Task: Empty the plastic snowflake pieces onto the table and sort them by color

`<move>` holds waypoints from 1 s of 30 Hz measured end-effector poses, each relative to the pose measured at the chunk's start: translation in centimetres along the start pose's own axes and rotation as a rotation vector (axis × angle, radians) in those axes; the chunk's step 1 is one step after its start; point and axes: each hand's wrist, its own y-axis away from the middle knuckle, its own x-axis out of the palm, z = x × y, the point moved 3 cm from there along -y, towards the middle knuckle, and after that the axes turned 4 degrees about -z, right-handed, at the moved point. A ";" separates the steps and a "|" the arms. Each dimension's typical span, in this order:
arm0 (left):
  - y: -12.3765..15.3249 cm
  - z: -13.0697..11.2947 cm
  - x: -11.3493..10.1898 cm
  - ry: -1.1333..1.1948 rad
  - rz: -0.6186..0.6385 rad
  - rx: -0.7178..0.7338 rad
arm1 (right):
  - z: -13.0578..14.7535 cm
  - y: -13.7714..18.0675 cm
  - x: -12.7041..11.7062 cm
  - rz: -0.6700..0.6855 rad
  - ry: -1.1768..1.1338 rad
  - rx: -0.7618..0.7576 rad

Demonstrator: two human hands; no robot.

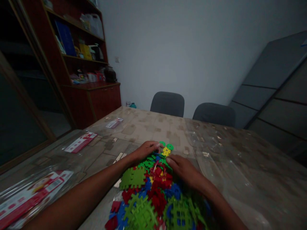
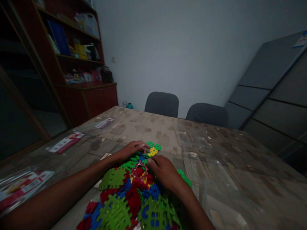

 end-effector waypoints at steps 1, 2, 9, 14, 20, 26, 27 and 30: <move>0.1 -0.1 0.1 0.005 0.007 -0.005 | 0.2 1.6 -0.3 -0.008 -0.003 -0.019; 0.2 -0.2 0.1 0.008 0.012 -0.007 | 0.2 3.4 -0.5 -0.015 0.002 -0.034; 0.6 -0.7 0.2 -0.023 0.046 0.012 | -4.5 13.8 2.4 -0.152 0.383 -0.213; 0.4 -0.4 0.3 -0.013 0.044 0.020 | -6.1 14.0 3.7 -0.169 0.413 -0.352; 0.3 0.3 0.4 0.025 0.021 0.010 | -0.1 9.1 4.3 -0.308 0.271 -0.314; 0.3 0.2 0.2 0.113 -0.029 -0.006 | 3.6 1.3 4.9 -0.338 0.135 -0.148; 0.3 0.2 0.1 0.131 -0.048 -0.009 | 3.5 0.4 4.6 -0.351 0.087 -0.133; 0.3 0.2 -0.3 0.175 -0.114 -0.016 | 2.4 -0.9 2.9 -0.395 0.002 -0.090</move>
